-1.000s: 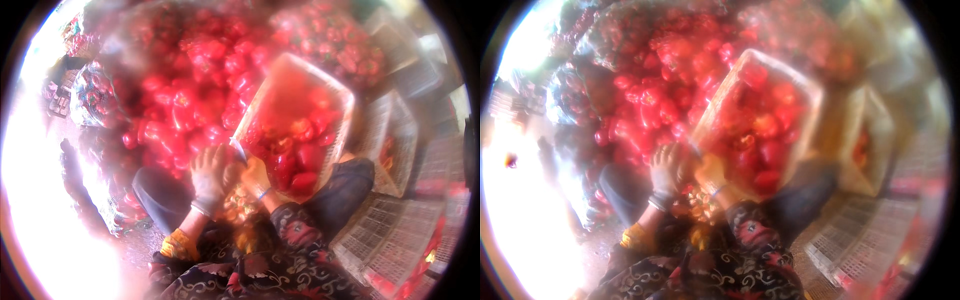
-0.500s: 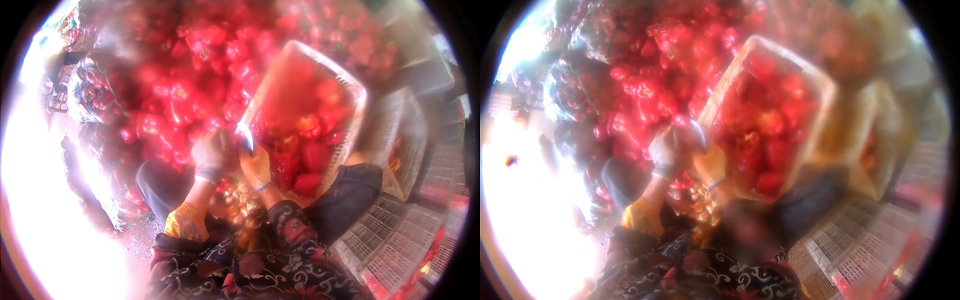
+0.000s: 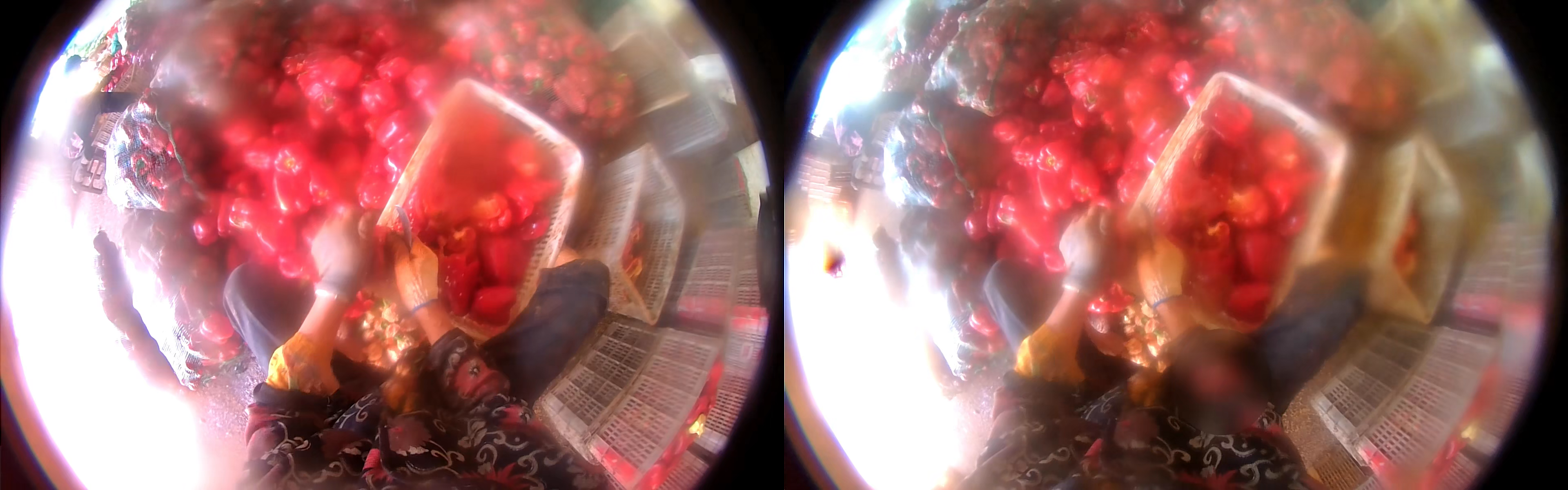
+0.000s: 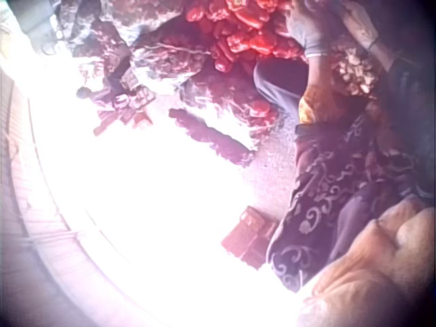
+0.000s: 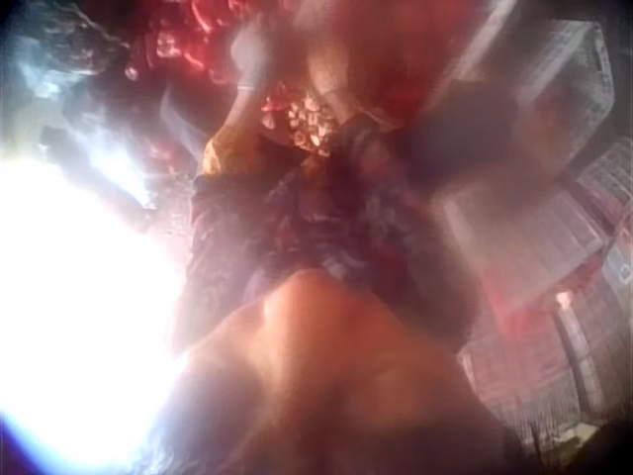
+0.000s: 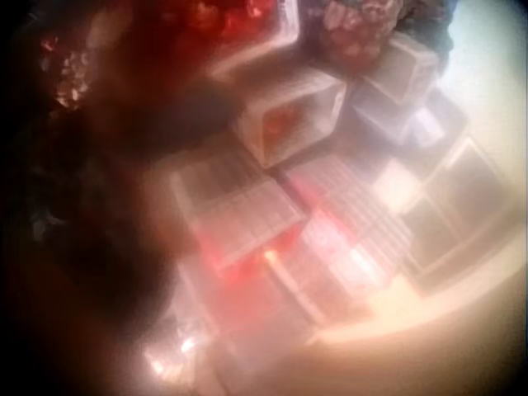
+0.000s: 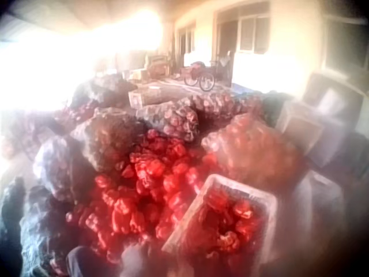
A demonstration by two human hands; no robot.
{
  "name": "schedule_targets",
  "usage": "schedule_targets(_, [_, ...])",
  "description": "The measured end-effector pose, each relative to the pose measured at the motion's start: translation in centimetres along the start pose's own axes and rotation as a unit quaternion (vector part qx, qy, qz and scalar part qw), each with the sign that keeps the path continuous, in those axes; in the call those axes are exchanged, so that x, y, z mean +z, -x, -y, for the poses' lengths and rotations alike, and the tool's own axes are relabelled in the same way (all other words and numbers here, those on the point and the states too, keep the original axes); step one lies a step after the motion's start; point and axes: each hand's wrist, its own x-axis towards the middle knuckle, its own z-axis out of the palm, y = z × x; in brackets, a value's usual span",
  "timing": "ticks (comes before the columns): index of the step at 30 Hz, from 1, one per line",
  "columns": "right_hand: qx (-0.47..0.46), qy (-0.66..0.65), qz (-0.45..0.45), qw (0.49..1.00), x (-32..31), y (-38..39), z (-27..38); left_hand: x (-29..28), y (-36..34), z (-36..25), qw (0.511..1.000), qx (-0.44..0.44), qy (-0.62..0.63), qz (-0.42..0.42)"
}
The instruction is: The person is sorting red bell peppers from a large pile on the floor, using a knife to trim stems and damaged parts before placing the peppers into a plastic crate.
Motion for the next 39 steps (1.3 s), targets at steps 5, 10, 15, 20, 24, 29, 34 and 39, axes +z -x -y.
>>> schedule_targets(5, [0.061,-0.060,-0.003,0.996,-0.3,-0.3,-1.4,-1.5,4.9,-2.2,0.962,0.173,-0.082,-0.193])
schedule_targets(10, [0.145,-0.166,-0.016,0.975,-1.9,-1.4,1.2,-0.1,-0.3,-2.2,0.971,0.194,0.012,-0.140])
schedule_targets(15, [0.159,-0.341,-0.029,0.926,-2.8,-4.8,0.8,0.3,-6.3,-4.7,0.979,0.177,0.059,-0.085])
schedule_targets(20, [-0.031,-0.142,0.012,0.989,-2.2,-7.4,-1.9,0.1,-9.6,-3.2,0.996,0.036,0.079,0.030])
schedule_targets(24, [0.023,-0.216,-0.010,0.976,-3.5,-6.6,1.9,0.0,-10.6,-4.6,0.996,0.000,0.033,0.086])
schedule_targets(29, [0.111,-0.260,-0.134,0.950,-0.6,-4.6,-0.1,1.2,-10.4,-4.7,0.996,0.007,-0.025,0.090])
schedule_targets(34, [0.025,-0.106,-0.139,0.984,0.4,-4.2,1.1,-0.2,-12.3,-5.4,0.977,-0.100,0.005,0.188])
schedule_targets(39, [-0.021,-0.138,-0.076,0.987,-0.7,-6.3,1.3,0.2,-12.5,-4.8,0.977,-0.098,0.048,0.184])
